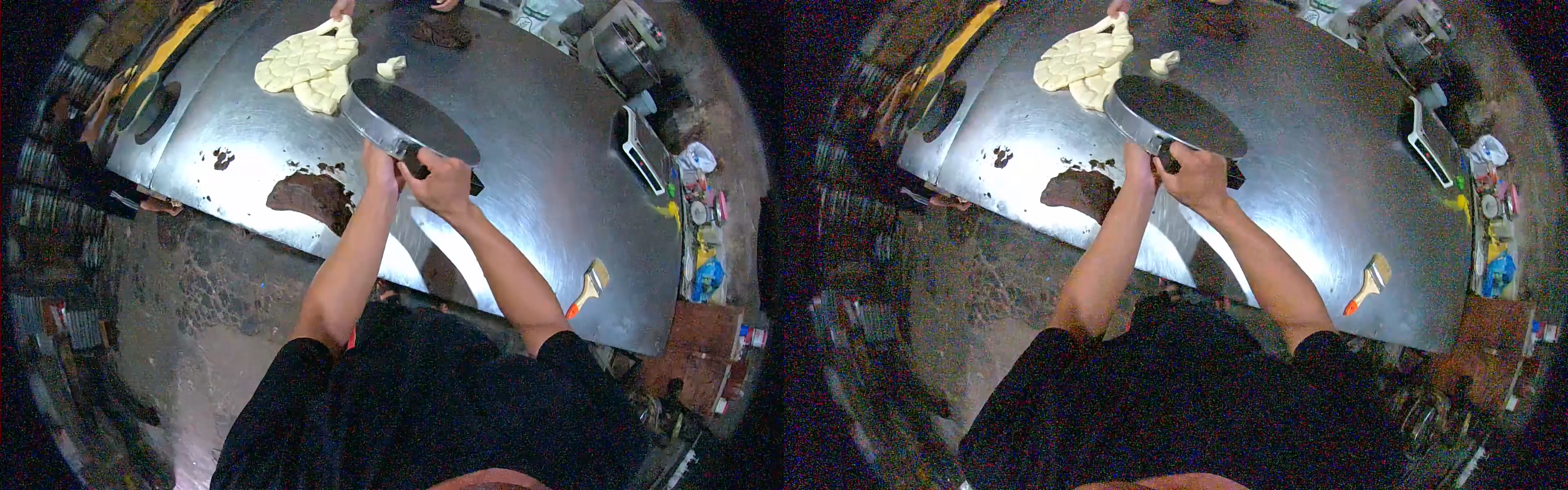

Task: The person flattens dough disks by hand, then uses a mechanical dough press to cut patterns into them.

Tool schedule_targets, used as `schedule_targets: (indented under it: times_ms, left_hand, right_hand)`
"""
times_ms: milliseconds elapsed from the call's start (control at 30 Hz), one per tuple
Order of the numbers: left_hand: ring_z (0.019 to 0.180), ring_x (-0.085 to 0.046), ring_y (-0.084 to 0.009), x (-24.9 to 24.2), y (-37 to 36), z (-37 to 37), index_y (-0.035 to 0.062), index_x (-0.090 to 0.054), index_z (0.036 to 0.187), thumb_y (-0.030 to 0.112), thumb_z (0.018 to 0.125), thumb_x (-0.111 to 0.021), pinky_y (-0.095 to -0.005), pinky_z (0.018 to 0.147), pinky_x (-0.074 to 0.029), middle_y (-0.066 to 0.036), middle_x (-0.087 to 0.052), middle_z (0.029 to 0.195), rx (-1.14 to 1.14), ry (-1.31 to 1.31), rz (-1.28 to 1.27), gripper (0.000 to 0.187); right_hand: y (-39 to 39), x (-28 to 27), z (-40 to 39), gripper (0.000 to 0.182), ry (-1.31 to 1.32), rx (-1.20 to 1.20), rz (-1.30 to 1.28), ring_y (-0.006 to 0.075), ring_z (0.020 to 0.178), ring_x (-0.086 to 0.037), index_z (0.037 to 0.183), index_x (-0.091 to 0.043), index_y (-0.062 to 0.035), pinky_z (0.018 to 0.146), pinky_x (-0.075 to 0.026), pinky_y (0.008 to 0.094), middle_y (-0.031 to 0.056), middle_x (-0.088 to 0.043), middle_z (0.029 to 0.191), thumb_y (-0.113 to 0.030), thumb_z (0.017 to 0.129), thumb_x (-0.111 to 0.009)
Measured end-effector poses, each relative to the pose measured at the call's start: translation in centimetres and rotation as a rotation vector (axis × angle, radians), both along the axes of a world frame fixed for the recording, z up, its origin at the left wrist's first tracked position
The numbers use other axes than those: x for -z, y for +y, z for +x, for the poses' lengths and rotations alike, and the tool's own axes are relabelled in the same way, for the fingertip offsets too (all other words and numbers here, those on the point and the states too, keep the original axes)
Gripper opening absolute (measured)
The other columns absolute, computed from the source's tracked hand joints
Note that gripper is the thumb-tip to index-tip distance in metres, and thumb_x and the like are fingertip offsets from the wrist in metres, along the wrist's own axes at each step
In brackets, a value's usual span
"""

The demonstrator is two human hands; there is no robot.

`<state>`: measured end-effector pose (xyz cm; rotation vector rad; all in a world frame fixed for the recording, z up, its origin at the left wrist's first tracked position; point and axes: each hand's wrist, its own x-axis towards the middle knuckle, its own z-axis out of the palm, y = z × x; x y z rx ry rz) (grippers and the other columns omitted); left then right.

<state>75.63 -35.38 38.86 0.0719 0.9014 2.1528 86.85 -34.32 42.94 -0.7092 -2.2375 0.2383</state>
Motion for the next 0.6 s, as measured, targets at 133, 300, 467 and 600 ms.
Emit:
schedule_targets:
  times_ms: [133, 300, 467, 600]
  left_hand:
    - [0.085, -0.063, -0.0211, 8.9, 2.5, -3.4, 0.0055, -0.059, 0.102, 0.028, 0.090, -0.053, -0.0367, 0.075, -0.054, -0.007, -0.063, 0.098, 0.078, -0.253, 0.056, 0.026]
    - [0.091, -0.062, -0.0250, 13.3, 1.5, -4.1, 0.0042, -0.059, 0.110, 0.025, 0.092, -0.047, -0.0407, 0.080, -0.052, -0.010, -0.063, 0.105, 0.129, -0.469, 0.001, 0.029]
    - [0.096, -0.060, -0.0253, 13.1, -0.1, -4.2, 0.0064, -0.058, 0.111, 0.030, 0.095, -0.040, -0.0406, 0.087, -0.049, -0.009, -0.063, 0.106, 0.101, -0.389, -0.070, 0.034]
    - [0.093, -0.061, -0.0252, 12.8, 0.1, -4.5, 0.0082, -0.059, 0.107, 0.031, 0.093, -0.043, -0.0405, 0.083, -0.050, -0.009, -0.063, 0.104, 0.155, -0.312, -0.196, 0.032]
  right_hand:
    - [1.2, 3.6, -2.6, 0.029, -0.121, -0.079, -0.010, 0.0332, 0.056, -0.061, 0.068, -0.053, -0.0089, 0.049, -0.046, 0.0440, 0.0133, -0.060, 0.059, -0.032, 0.075, -0.069]
    - [1.8, 7.3, -3.3, 0.022, -0.306, -0.190, -0.014, 0.0326, 0.059, -0.063, 0.075, -0.056, -0.0109, 0.052, -0.048, 0.0455, 0.0116, -0.062, 0.063, -0.029, 0.075, -0.068]
    - [1.0, 8.5, -3.7, 0.020, -0.364, -0.149, -0.120, 0.0348, 0.061, -0.063, 0.076, -0.057, -0.0090, 0.054, -0.049, 0.0463, 0.0154, -0.062, 0.063, -0.027, 0.076, -0.068]
    - [0.9, 7.6, -4.1, 0.021, -0.384, -0.167, -0.127, 0.0352, 0.061, -0.063, 0.076, -0.058, -0.0082, 0.053, -0.049, 0.0465, 0.0165, -0.060, 0.061, -0.028, 0.077, -0.067]
